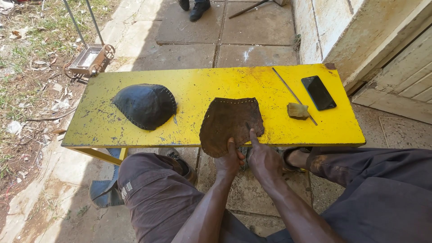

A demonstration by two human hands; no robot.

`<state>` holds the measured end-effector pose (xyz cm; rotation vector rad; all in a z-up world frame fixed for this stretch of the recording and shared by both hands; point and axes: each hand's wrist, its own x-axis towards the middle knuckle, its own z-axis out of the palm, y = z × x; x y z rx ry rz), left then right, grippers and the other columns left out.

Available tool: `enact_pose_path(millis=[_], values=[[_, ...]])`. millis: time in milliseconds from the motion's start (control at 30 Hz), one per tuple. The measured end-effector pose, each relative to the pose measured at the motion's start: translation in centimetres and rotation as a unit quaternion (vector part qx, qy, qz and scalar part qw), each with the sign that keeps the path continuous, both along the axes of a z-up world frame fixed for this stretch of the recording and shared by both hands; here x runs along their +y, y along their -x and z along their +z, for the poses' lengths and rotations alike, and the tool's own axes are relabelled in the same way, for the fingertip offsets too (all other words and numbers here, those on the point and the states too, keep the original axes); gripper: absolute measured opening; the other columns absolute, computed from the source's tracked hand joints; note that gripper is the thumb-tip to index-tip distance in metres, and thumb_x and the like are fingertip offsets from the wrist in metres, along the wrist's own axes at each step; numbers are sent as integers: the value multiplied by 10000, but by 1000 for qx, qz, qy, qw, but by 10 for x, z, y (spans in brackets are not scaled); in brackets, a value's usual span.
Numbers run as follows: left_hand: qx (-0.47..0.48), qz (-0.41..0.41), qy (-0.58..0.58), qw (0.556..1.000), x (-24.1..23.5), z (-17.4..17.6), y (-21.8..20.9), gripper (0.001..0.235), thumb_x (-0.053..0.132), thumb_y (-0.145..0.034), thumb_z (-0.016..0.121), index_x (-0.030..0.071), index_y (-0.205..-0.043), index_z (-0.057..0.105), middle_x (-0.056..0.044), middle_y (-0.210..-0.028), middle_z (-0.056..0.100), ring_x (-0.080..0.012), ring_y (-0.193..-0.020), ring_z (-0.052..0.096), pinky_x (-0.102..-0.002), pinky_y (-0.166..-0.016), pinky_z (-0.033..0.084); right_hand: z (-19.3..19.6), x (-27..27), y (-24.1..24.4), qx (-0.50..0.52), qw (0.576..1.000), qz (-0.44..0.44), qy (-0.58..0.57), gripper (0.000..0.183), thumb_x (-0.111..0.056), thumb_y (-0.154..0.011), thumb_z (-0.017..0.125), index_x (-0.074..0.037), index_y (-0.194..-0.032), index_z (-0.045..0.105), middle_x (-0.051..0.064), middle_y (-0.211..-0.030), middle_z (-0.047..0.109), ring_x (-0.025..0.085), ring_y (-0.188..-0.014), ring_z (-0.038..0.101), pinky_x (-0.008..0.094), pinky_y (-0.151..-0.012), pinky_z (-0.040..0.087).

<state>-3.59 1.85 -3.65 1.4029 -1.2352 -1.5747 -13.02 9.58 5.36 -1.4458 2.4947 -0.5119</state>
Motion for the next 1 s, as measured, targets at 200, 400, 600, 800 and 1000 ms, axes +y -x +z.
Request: enact_pose_path(millis=[200, 400, 600, 800, 1000], values=[[-28, 10, 8, 1000, 1, -29, 5, 657, 525, -1109, 496, 136, -632, 725, -76, -559, 724, -203, -464, 696, -315, -453, 568, 21, 19, -17, -38, 999, 10, 31, 558, -121, -1058, 428, -100, -1611, 497, 137, -530, 680, 231, -386, 594, 336, -419, 482], [-11, 38, 16, 999, 6, -6, 6, 639, 517, -1092, 553, 110, -616, 678, -111, -521, 675, -245, -415, 663, -348, -399, 524, -3, -8, 12, 43, 997, 49, 31, 587, -66, -1031, 492, -80, -1617, 503, 142, -542, 665, 277, -427, 615, 383, -430, 464], [-68, 102, 80, 989, 5, 38, 10, 516, 413, -1039, 656, 50, -675, 705, -171, -588, 695, -346, -598, 733, -458, -575, 494, 25, 22, -24, -57, 997, 40, 20, 577, -110, -1025, 417, -71, -1594, 512, 187, -546, 676, 320, -436, 638, 429, -448, 505], [-42, 109, 142, 983, 3, 53, 9, 446, 468, -1019, 676, 66, -830, 724, -116, -653, 739, -322, -702, 770, -443, -687, 536, -13, -18, 12, 49, 996, 71, 31, 686, -139, -999, 653, -30, -1641, 437, 202, -579, 671, 275, -427, 619, 376, -403, 475], [-113, 110, 253, 955, 6, 44, 14, 369, 331, -1029, 710, -34, -1028, 768, -260, -861, 760, -483, -920, 745, -539, -717, 515, 23, 5, -16, -61, 996, 44, 47, 542, -222, -1091, 370, -87, -1589, 535, 93, -516, 640, 193, -367, 560, 273, -369, 483]])
